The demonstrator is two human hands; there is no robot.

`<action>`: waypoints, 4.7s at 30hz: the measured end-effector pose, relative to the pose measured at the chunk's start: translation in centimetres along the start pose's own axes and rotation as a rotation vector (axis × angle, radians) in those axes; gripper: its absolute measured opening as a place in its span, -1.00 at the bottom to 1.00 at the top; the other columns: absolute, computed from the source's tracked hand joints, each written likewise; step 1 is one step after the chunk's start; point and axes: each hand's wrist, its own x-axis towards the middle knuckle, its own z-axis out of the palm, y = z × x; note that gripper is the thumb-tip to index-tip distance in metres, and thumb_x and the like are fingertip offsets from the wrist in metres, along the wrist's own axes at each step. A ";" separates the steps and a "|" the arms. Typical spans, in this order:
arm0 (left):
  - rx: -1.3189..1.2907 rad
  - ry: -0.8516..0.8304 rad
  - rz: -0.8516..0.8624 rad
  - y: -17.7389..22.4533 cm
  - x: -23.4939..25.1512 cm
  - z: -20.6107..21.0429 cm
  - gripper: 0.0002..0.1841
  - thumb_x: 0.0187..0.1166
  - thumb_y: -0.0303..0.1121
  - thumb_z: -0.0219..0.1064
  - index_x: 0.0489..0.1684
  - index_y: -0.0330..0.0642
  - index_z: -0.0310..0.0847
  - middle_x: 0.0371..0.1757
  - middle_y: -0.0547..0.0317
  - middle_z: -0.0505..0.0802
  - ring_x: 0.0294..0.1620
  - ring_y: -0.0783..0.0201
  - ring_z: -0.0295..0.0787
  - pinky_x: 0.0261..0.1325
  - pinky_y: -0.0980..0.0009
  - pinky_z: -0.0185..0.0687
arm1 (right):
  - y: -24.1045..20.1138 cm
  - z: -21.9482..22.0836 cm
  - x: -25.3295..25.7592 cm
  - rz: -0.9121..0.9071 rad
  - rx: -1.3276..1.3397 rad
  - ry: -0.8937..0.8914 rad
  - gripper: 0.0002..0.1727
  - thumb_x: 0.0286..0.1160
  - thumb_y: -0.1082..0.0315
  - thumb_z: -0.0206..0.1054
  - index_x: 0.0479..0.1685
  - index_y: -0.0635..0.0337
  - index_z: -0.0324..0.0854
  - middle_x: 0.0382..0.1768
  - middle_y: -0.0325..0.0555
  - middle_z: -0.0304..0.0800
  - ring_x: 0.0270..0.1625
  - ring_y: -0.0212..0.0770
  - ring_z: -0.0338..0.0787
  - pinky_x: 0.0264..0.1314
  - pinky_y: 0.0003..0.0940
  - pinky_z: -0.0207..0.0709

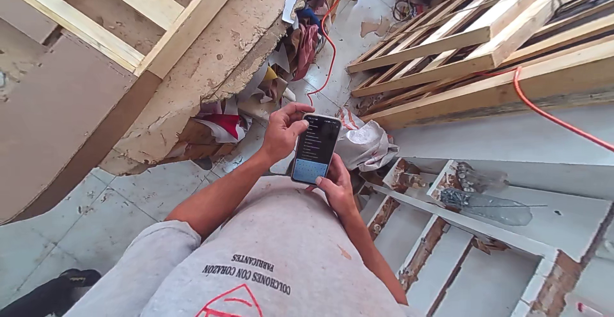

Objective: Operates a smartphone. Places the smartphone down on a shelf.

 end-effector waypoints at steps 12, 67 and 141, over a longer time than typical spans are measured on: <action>0.131 0.099 -0.032 -0.2 -0.1 1.1 -0.67 0.45 -0.52 0.35 0.19 -0.27 0.69 -0.21 0.17 0.91 -0.34 0.40 0.85 -0.27 0.43 0.84 | 0.0 -0.2 0.1 0.008 0.007 0.002 -0.30 0.38 0.52 0.28 0.58 0.41 0.13 0.22 0.03 0.77 0.07 -0.06 0.91 -0.28 -0.13 0.90; -0.095 -0.091 -0.148 -3.3 -5.3 0.4 -0.54 0.75 -0.45 -0.13 0.43 -0.50 0.53 0.04 0.04 0.91 -0.02 0.36 0.88 0.10 0.36 0.83 | 0.7 -0.6 -0.3 0.038 0.210 0.051 -0.46 0.56 0.44 0.01 0.58 0.26 0.16 0.24 0.05 0.79 0.04 -0.01 0.93 -0.38 -0.11 0.85; 0.008 -0.359 -0.281 -2.1 -0.4 3.9 -0.52 0.76 -0.51 -0.06 0.65 -0.47 0.27 0.17 -0.03 0.87 0.02 0.26 0.90 0.01 0.31 0.88 | -1.8 -1.7 -1.2 -0.048 -0.115 0.336 0.06 0.33 0.47 0.28 0.91 0.19 -0.28 0.27 0.02 0.79 0.06 -0.03 0.92 -0.36 -0.12 0.89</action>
